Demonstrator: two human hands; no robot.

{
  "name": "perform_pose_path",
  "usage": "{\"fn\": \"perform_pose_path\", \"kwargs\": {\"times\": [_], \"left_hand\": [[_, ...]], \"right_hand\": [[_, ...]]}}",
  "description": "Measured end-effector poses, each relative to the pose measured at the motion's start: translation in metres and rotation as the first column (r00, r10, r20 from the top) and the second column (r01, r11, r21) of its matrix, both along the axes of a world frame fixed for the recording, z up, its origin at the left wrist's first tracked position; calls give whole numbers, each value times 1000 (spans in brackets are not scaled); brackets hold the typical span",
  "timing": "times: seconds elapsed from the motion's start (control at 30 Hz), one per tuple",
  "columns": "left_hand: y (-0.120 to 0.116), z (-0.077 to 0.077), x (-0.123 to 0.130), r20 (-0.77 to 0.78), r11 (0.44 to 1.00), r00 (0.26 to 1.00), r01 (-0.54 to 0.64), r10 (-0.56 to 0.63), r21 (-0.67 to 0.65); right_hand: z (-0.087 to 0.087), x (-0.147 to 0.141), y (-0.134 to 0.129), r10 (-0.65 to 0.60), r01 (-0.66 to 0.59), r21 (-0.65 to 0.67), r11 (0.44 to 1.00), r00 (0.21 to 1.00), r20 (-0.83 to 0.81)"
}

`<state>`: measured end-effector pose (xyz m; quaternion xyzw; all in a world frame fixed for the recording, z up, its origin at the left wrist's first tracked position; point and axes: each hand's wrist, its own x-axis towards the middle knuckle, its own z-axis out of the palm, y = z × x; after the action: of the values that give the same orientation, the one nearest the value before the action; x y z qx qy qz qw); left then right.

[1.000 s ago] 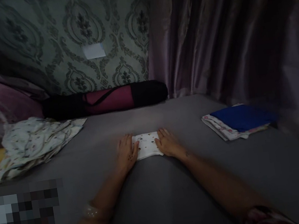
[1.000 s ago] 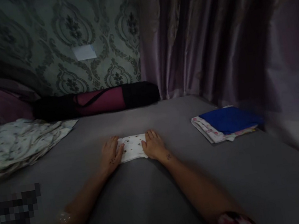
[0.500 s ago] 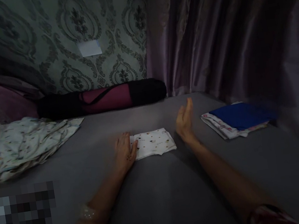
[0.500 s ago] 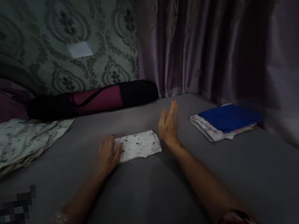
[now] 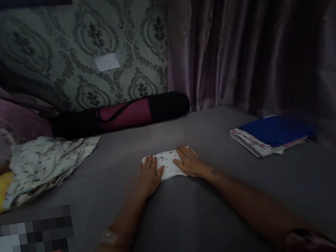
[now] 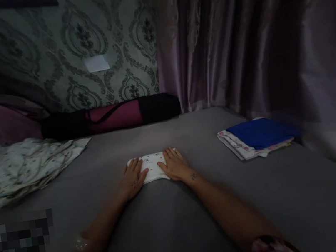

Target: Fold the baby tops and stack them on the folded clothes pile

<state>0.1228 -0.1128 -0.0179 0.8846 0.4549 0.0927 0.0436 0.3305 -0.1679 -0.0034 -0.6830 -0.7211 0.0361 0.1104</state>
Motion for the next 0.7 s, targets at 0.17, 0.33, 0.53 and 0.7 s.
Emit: {"fn": "perform_pose_path", "kwargs": {"times": [0.17, 0.33, 0.53, 0.7], "left_hand": [[-1, 3, -1, 20, 1000, 1000, 1, -1, -28], [-1, 4, 0, 115, 999, 993, -16, 20, -32], [7, 1, 0, 351, 990, 931, -129, 101, 57], [17, 2, -4, 505, 968, 831, -249, 232, -34]], "right_hand": [[-3, 0, 0, 9, -9, 3, 1000, 1000, -21], [-5, 8, 6, -62, 137, 252, 958, 956, -285], [49, 63, 10, -247, 670, 568, 478, 723, -645], [64, 88, 11, -249, 695, 598, 398, 709, -659]]}}
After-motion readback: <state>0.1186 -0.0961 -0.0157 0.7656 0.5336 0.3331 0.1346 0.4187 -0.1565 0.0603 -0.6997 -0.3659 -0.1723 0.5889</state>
